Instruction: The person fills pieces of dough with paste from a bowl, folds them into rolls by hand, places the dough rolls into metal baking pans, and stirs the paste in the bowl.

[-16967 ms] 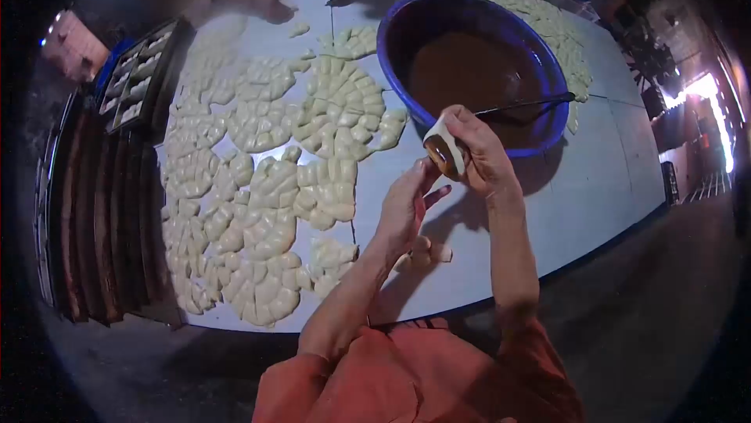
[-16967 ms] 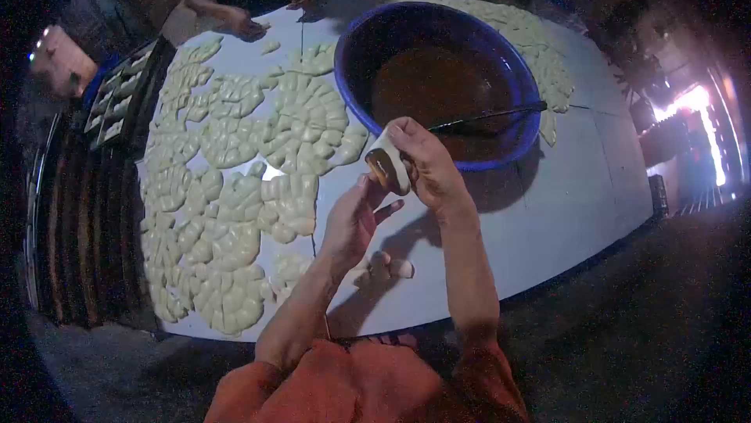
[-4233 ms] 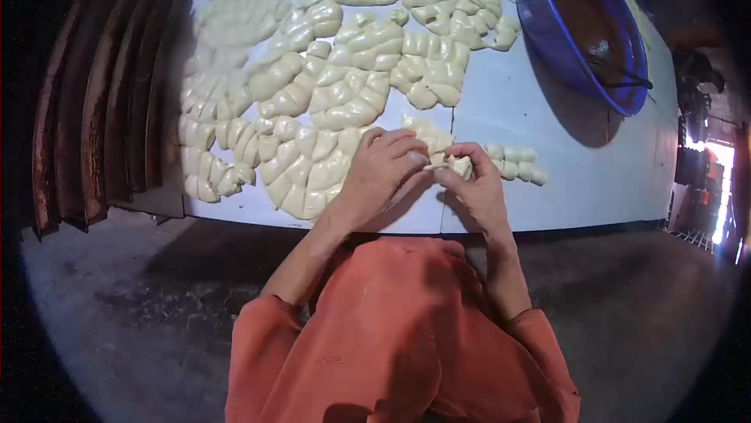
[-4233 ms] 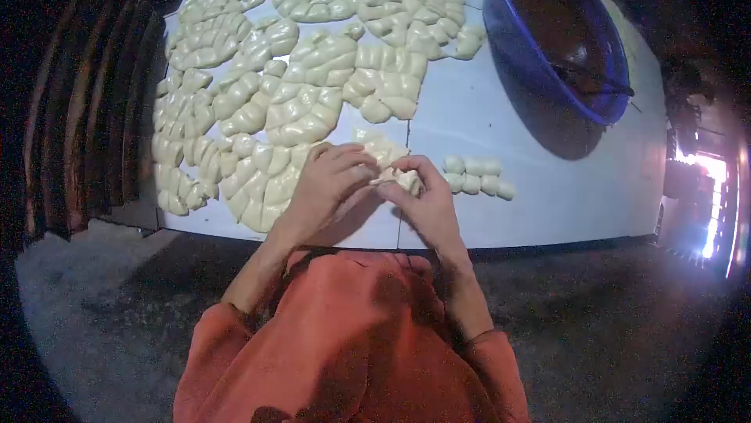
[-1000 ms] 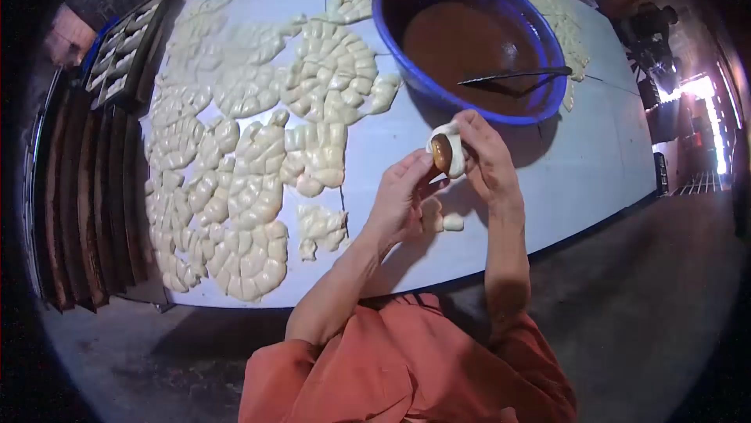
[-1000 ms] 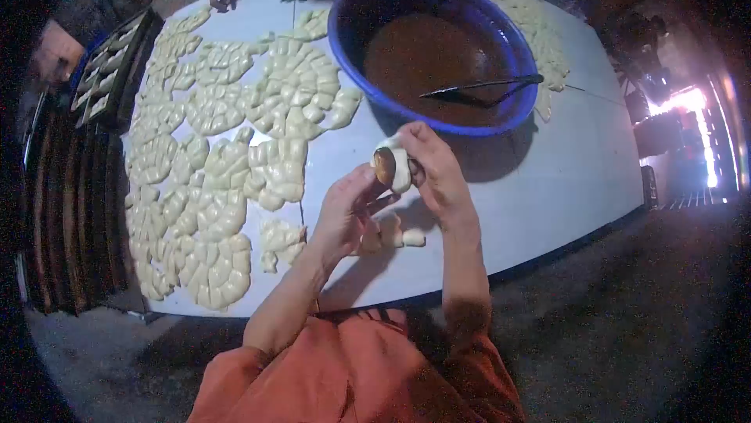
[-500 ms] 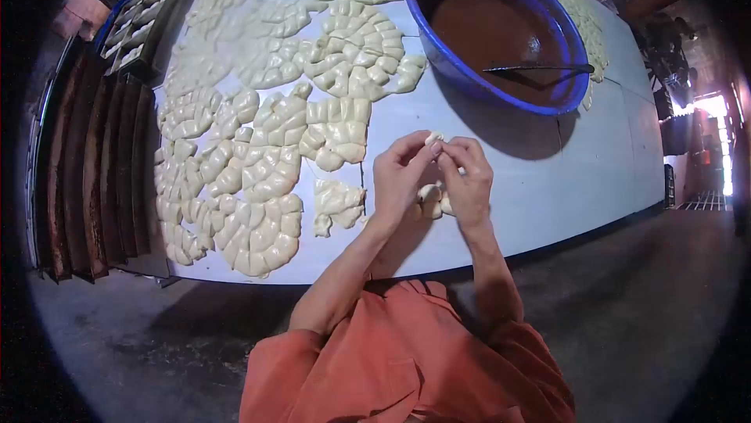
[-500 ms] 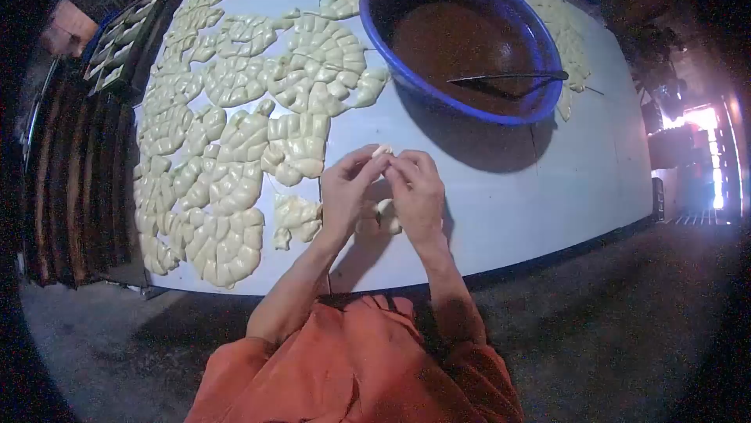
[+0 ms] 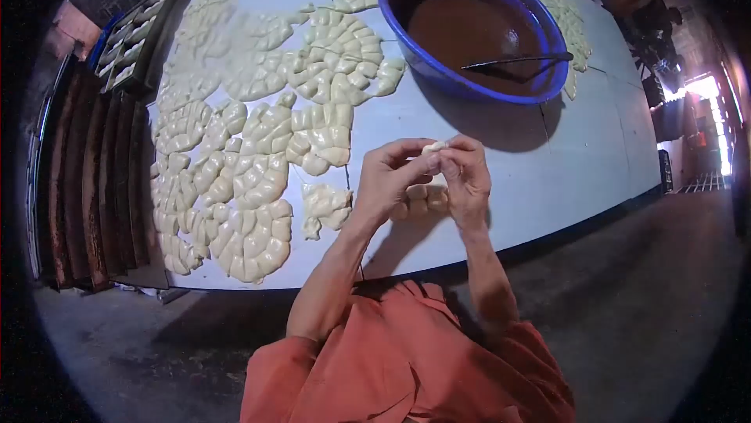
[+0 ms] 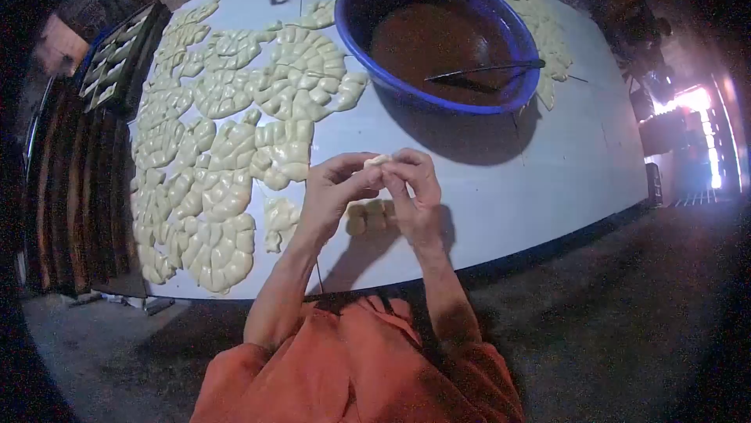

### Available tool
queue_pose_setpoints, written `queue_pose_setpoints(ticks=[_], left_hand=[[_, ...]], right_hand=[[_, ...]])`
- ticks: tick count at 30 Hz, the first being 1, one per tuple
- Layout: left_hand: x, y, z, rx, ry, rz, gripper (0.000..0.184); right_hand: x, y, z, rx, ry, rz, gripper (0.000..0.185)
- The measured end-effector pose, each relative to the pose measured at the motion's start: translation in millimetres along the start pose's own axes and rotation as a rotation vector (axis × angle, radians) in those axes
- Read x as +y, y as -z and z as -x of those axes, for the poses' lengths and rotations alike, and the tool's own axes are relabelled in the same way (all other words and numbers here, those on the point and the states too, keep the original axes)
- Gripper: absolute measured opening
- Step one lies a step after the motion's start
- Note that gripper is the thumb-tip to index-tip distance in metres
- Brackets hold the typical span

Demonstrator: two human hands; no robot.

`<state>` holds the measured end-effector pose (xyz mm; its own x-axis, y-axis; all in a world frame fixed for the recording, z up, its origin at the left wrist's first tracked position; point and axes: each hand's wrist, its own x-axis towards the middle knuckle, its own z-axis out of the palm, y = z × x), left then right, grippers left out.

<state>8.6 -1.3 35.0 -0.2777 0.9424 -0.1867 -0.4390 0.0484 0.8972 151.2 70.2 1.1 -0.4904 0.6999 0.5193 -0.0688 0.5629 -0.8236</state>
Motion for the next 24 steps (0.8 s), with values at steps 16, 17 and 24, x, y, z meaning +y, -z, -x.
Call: queue_pose_setpoints(ticks=[16, 17, 24], left_hand=[[-35, -10, -5, -0.029, -0.066, -0.197, 0.023], [-36, -9, -5, -0.055, -0.016, -0.275, 0.027], [-48, -18, -3, -0.082, -0.251, -0.863, 0.055]], right_hand=[[-14, 26, 14, 0.125, -0.277, 0.222, 0.025], [-23, 31, 14, 0.022, -0.126, 0.282, 0.028], [-1, 83, 44, -0.044, -0.608, 0.003, 0.027]])
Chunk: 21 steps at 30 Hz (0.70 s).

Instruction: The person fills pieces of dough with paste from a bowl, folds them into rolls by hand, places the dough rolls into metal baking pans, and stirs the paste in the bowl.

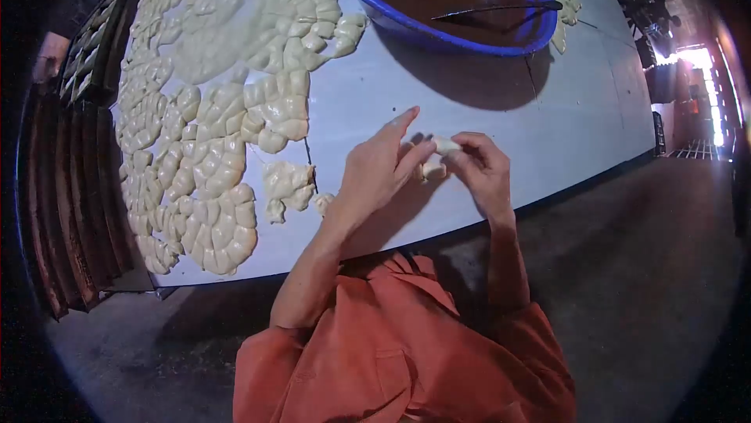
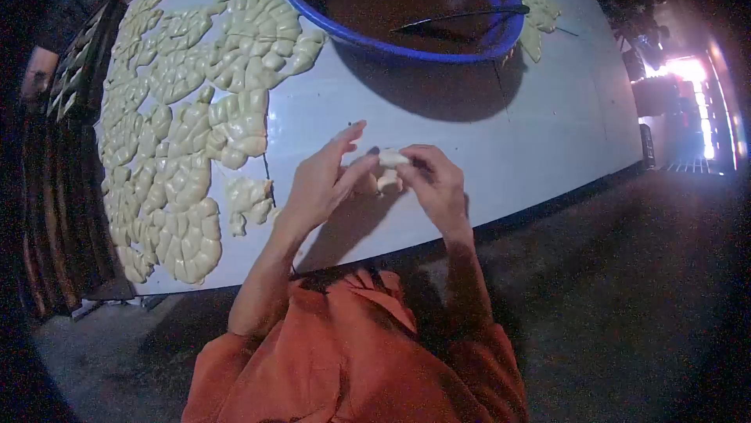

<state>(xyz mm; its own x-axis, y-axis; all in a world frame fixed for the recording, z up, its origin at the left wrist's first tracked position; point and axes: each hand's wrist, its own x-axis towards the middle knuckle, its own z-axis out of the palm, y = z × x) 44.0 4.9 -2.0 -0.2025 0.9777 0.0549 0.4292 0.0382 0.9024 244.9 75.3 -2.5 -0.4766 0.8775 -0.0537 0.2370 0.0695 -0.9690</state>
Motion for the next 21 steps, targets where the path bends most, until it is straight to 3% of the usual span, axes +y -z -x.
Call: queue_pose_setpoints(ticks=[2, 4, 6, 7, 10, 14, 16, 18, 19, 21], left_hand=[[-10, 8, 1, -0.076, -0.086, -0.119, 0.065], [-20, 3, 5, -0.166, -0.268, -0.496, 0.072], [-21, -9, 7, -0.191, -0.201, -0.486, 0.068], [-24, -13, 7, -0.207, -0.211, -0.526, 0.063], [-35, -26, 6, -0.138, -0.316, -0.512, 0.059], [-28, -26, 7, -0.228, -0.312, -0.446, 0.071], [-28, -19, 8, -0.241, -0.321, -0.544, 0.084], [-18, -2, 11, -0.15, -0.313, -0.628, 0.093], [-11, 10, 13, -0.063, -0.309, -0.71, 0.102], [-3, 38, 20, -0.176, -0.184, -0.721, 0.108]], right_hand=[[16, 9, -7, -0.055, -0.112, 0.021, 0.025], [19, 10, -9, -0.147, -0.119, 0.152, 0.03], [13, 10, -11, -0.325, 0.056, 0.449, 0.036], [10, 12, -7, -0.293, 0.195, 0.507, 0.042], [14, 16, -9, -0.312, 0.306, 0.604, 0.044], [10, 6, -9, -0.453, 0.107, 0.675, 0.042], [12, 10, -10, -0.448, 0.161, 0.647, 0.053], [5, 14, -8, -0.345, 0.373, 0.739, 0.07], [4, 17, -8, -0.332, 0.281, 0.636, 0.089], [4, 18, -11, -0.352, 0.335, 0.712, 0.092]])
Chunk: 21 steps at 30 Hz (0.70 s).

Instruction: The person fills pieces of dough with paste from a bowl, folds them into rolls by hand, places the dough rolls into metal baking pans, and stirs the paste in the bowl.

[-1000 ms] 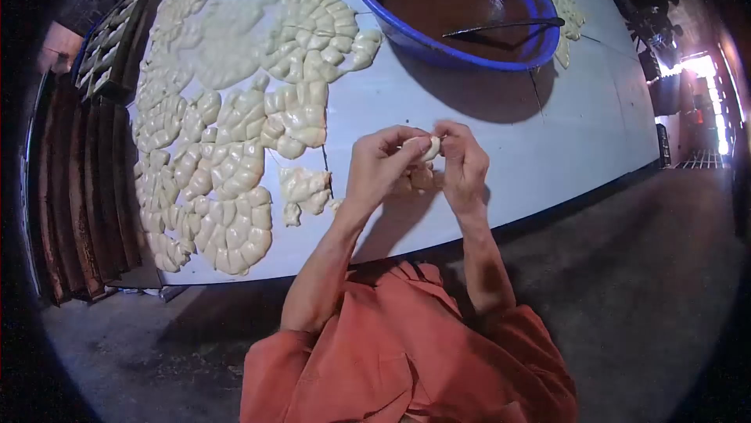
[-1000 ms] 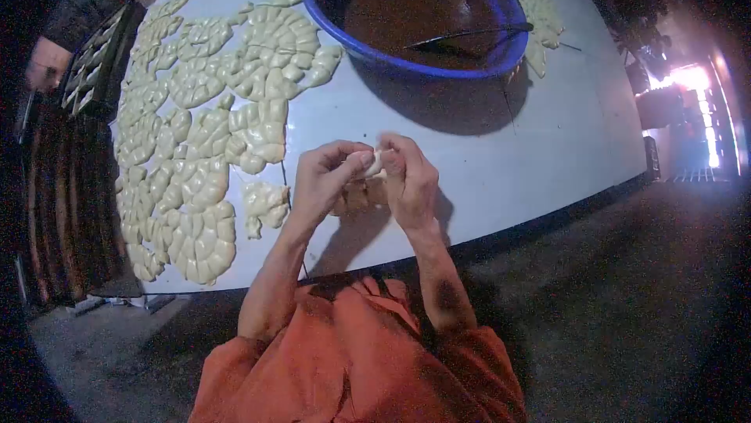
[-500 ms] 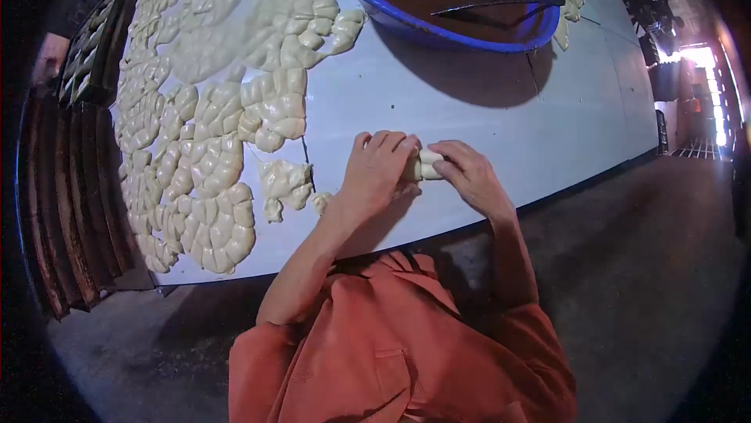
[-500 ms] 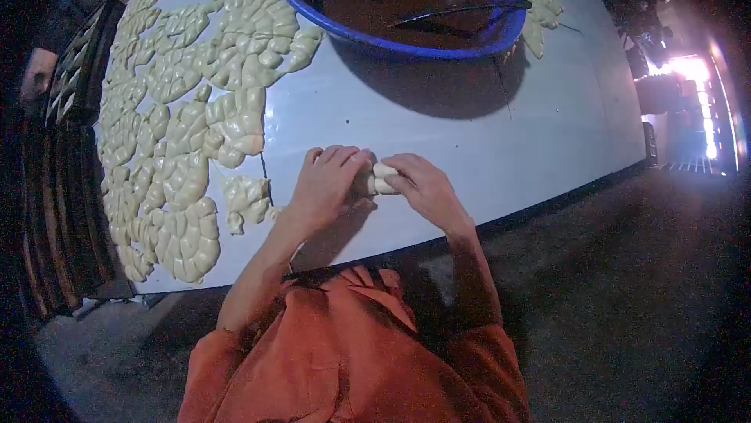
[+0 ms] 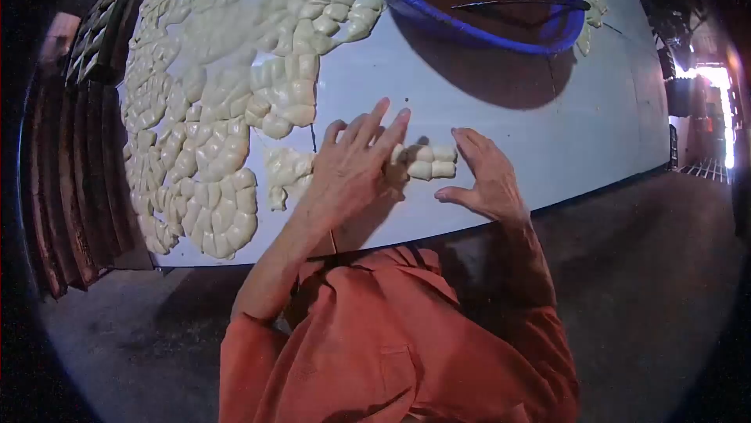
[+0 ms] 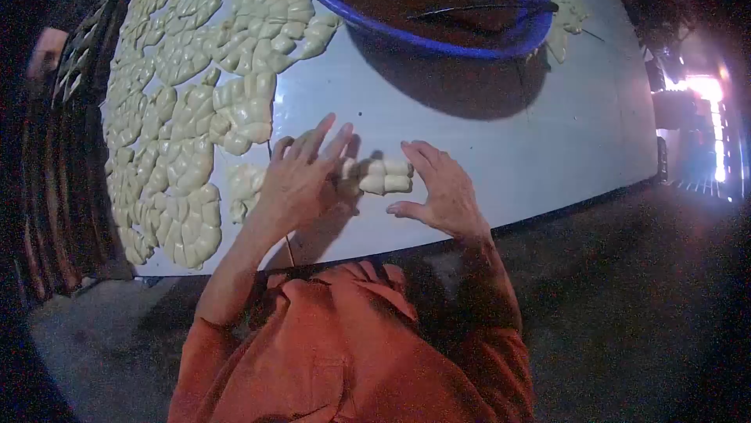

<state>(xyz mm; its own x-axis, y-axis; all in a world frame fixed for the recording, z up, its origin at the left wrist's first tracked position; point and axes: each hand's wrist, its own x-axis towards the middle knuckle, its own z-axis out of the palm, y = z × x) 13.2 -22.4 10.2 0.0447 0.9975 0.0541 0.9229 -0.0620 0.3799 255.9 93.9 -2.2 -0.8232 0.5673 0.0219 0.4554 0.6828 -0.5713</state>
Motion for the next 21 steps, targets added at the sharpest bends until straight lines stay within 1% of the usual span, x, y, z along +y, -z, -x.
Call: queue_pose_setpoints(ticks=[1, 2, 3, 5, 6, 7, 9, 10, 11, 12, 13, 14, 15, 16, 17, 18, 19, 21], left_hand=[[-5, 9, 6, -0.139, 0.063, 0.014, 0.113], [-8, 15, 10, -0.204, 0.099, 0.037, 0.106], [-14, 11, 15, -0.205, 0.105, 0.031, 0.106], [-27, -6, 24, -0.226, 0.071, 0.126, 0.104], [-28, -10, 23, -0.191, 0.057, 0.139, 0.097], [-27, -14, 20, -0.186, 0.071, 0.134, 0.097], [-26, -22, 15, -0.237, 0.071, 0.238, 0.083], [-25, -24, 12, -0.242, 0.079, 0.261, 0.07], [-27, -31, 10, -0.268, 0.07, 0.285, 0.061], [-26, -31, 9, -0.193, 0.071, 0.355, 0.049], [-31, -47, 4, -0.186, 0.044, 0.303, 0.038], [-32, -50, 1, -0.105, 0.026, 0.369, 0.033], [-35, -35, -1, -0.146, 0.022, 0.405, 0.027], [-36, -45, -5, -0.098, 0.045, 0.436, 0.021], [-34, -50, -7, -0.133, 0.064, 0.489, 0.018], [-34, -22, -2, -0.189, -0.002, 0.43, 0.018], [-34, -42, 1, -0.107, 0.045, 0.468, 0.019], [-31, 10, 16, -0.267, 0.108, 0.554, 0.021]], right_hand=[[1, -1, -2, -0.005, 0.042, 0.091, 0.095], [3, -8, -3, 0.035, 0.12, 0.108, 0.097], [2, -14, -7, 0.036, 0.125, 0.101, 0.097], [-2, -25, -19, -0.027, 0.196, 0.147, 0.098], [-1, -35, -24, 0.011, 0.267, 0.187, 0.094], [1, -40, -28, 0.007, 0.281, 0.182, 0.094], [0, -52, -36, -0.006, 0.357, 0.281, 0.085], [3, -58, -38, 0.096, 0.415, 0.293, 0.076], [3, -62, -38, 0.11, 0.433, 0.278, 0.07], [1, -60, -40, 0.05, 0.408, 0.213, 0.062], [9, -60, -39, 0.039, 0.411, 0.18, 0.057], [12, -66, -43, 0.03, 0.424, 0.146, 0.052], [-9, -60, -50, 0.032, 0.36, 0.039, 0.043], [-21, -54, -55, -0.019, 0.279, -0.006, 0.035], [-33, -47, -52, -0.058, 0.12, -0.082, 0.031], [-45, -44, -54, -0.082, 0.018, -0.147, 0.03], [-46, -41, -53, -0.192, -0.14, -0.232, 0.034], [-79, -22, -62, -0.28, -0.135, -0.279, 0.037]])
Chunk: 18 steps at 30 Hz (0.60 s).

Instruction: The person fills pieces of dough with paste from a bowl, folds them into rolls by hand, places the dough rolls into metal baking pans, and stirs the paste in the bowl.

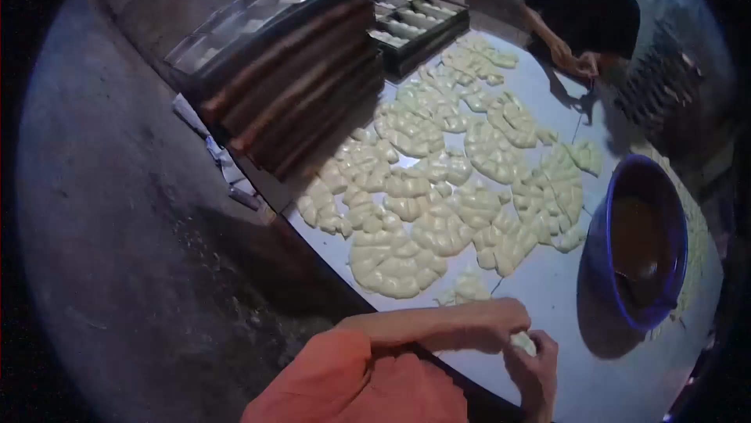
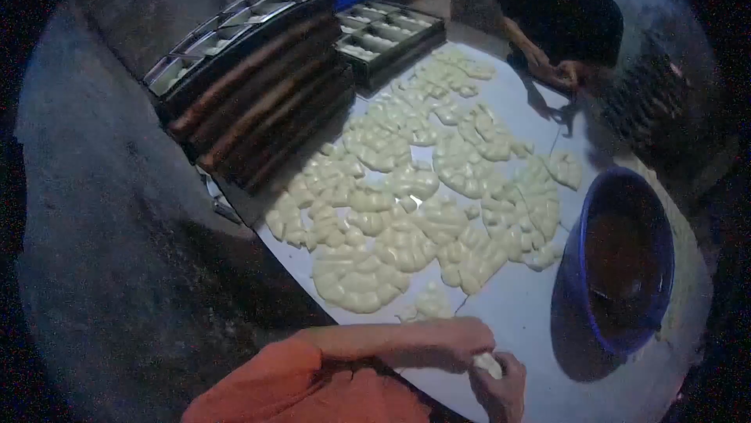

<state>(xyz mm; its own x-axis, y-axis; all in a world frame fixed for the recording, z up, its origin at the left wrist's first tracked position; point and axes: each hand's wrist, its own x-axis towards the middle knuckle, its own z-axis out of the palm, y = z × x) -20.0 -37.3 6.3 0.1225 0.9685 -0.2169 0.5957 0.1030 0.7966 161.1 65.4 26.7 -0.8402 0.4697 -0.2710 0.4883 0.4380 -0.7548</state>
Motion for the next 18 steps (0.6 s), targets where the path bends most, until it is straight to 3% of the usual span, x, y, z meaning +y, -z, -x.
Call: queue_pose_setpoints(ticks=[3, 5, 8, 10, 12, 14, 16, 18], left_hand=[[-4, 40, 41, 0.156, -0.138, 0.017, 0.021], [-31, 50, 50, 0.085, -0.172, -0.104, 0.024], [-18, 122, 123, 0.102, -0.091, -0.259, 0.026], [-26, 155, 175, 0.176, -0.089, -0.357, 0.027], [-23, 198, 237, 0.291, -0.126, -0.423, 0.022], [-6, 248, 295, 0.219, 0.01, -0.476, 0.017], [-2, 285, 350, 0.313, 0.105, -0.44, 0.016], [18, 329, 394, 0.344, 0.163, -0.703, 0.017]], right_hand=[[16, -17, -21, -0.058, 0.139, -0.171, 0.037], [-36, -18, -37, -0.1, 0.198, -0.133, 0.035], [-102, -32, -77, -0.134, 0.368, -0.014, 0.035], [-158, -55, -101, -0.158, 0.479, -0.007, 0.036], [-234, -81, -118, -0.181, 0.536, -0.201, 0.041], [-309, -95, -136, -0.199, 0.56, -0.166, 0.042], [-358, -111, -166, -0.225, 0.809, -0.024, 0.036], [-431, -116, -185, -0.19, 0.973, 0.08, 0.037]])
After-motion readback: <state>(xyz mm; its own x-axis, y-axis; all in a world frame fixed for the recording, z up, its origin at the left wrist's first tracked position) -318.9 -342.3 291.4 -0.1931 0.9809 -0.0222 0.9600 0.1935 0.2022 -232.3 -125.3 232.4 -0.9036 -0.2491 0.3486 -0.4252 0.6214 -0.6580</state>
